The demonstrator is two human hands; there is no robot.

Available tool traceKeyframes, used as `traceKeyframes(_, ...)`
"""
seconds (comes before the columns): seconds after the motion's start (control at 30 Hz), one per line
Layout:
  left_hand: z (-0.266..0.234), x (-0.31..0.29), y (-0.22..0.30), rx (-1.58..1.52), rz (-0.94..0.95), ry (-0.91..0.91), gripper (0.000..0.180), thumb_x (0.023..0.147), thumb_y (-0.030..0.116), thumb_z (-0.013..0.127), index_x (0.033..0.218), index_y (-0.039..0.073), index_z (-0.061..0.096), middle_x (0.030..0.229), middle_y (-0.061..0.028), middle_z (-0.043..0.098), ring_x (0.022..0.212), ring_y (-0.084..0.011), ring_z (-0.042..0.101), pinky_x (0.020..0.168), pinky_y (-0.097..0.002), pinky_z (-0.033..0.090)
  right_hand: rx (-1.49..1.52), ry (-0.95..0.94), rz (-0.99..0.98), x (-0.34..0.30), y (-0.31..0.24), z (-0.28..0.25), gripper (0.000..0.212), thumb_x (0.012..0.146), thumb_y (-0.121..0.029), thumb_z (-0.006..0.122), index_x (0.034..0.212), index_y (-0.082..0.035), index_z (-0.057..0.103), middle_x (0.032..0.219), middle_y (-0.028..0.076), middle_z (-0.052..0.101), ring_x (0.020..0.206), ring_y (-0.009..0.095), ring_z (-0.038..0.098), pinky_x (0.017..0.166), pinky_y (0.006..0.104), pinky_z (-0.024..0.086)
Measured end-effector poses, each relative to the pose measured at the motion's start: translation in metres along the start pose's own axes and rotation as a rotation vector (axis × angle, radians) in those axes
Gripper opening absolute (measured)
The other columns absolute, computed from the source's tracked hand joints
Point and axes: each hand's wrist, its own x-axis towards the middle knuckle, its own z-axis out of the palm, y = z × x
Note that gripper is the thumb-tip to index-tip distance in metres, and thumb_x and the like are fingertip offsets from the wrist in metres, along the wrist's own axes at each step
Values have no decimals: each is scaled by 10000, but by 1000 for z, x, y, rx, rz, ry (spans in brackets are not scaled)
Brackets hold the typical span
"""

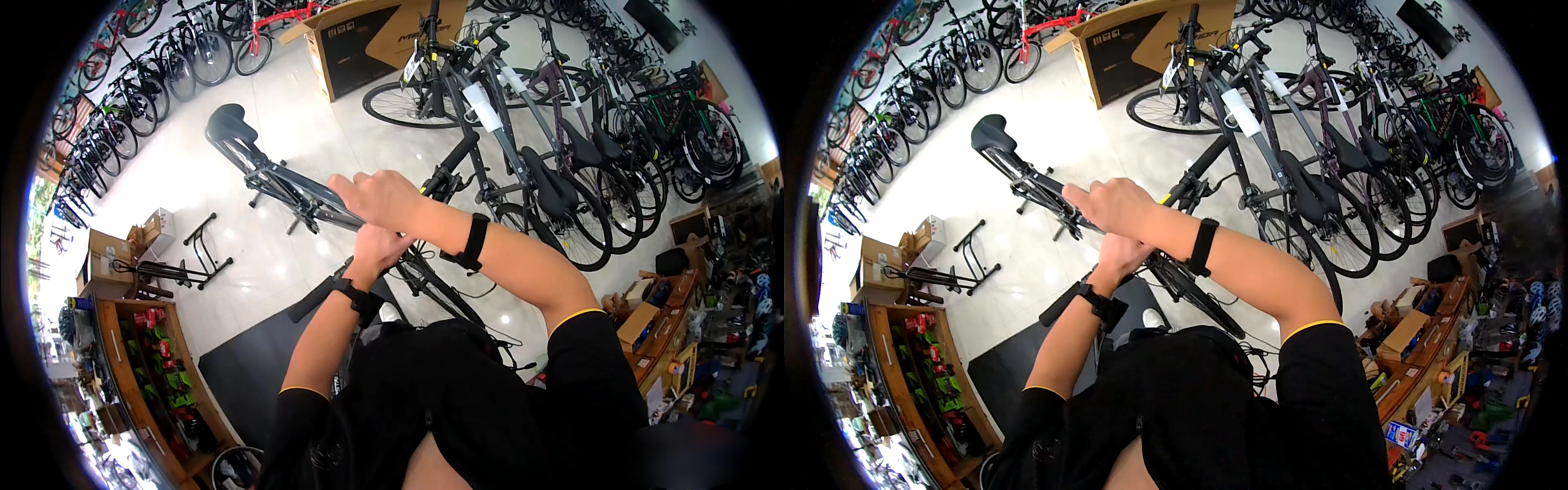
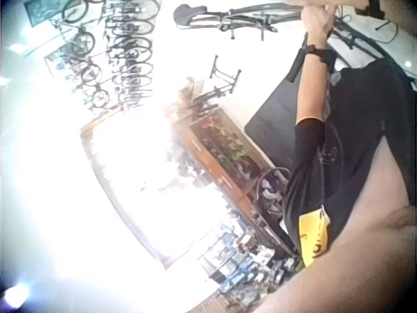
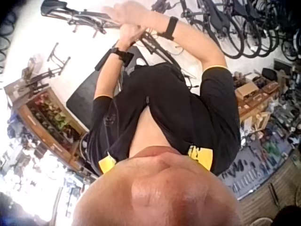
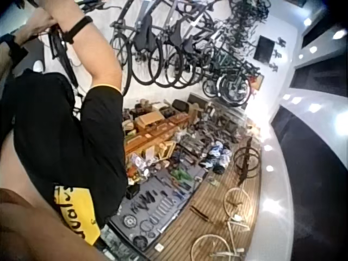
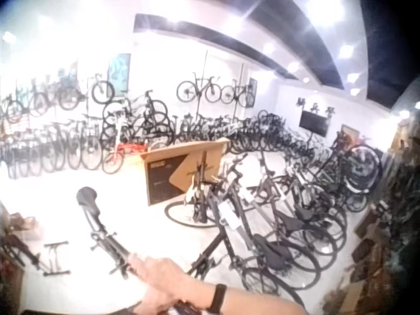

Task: The person adjusts the handlebar stem of a bicycle using an Allen key. They then retrieve a new handlebar grip from a workbench, install it onto the handlebar, and rotate it to secure the fit.

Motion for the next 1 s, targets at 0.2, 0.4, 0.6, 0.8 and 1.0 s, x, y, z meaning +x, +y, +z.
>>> traceKeyframes(0.2, -25, 10, 23, -3, -269, -232, 561, 843, 489, 657, 1182, 44, 612, 1132, -204, 659, 1013, -399, 633, 837, -464, 512, 66, -5, 84, 2, 15, -4, 248, 887, -143, 596, 1098, -93, 476, 631, 142, 633, 555, 367, 645, 476, 449, 517)
traceKeyframes(0.4, -20, 6, 22, -21, -229, -75, 604, 834, 537, 651, 1183, 54, 552, 1089, -157, 652, 923, -351, 669, 795, -446, 534, 211, 19, 212, 0, 28, -7, 238, 943, -198, 565, 1136, -110, 456, 662, 143, 644, 575, 395, 633, 493, 486, 496)
traceKeyframes(0.6, -21, 7, 23, -1, -257, -100, 586, 833, 536, 652, 1180, 64, 636, 1055, -230, 674, 951, -392, 651, 822, -474, 516, 182, -51, 144, 1, 20, -12, 268, 925, -202, 590, 1139, -119, 451, 651, 128, 642, 582, 363, 645, 499, 448, 506)
traceKeyframes(0.8, -25, 4, 24, -10, -227, -67, 732, 798, 489, 734, 1313, 45, 464, 1273, -214, 529, 1088, -417, 586, 872, -473, 514, -29, -52, 39, 5, 33, 2, 288, 892, -168, 602, 1122, -100, 442, 655, 116, 640, 561, 347, 646, 466, 430, 509)
traceKeyframes(1.0, -27, -22, 3, 118, -304, -204, 457, 895, 259, 657, 1230, 8, 475, 1044, -227, 641, 944, -429, 633, 794, -493, 520, -90, 23, -33, -10, 11, -14, 251, 864, -126, 585, 1092, -73, 494, 759, 131, 666, 573, 335, 655, 478, 418, 526)
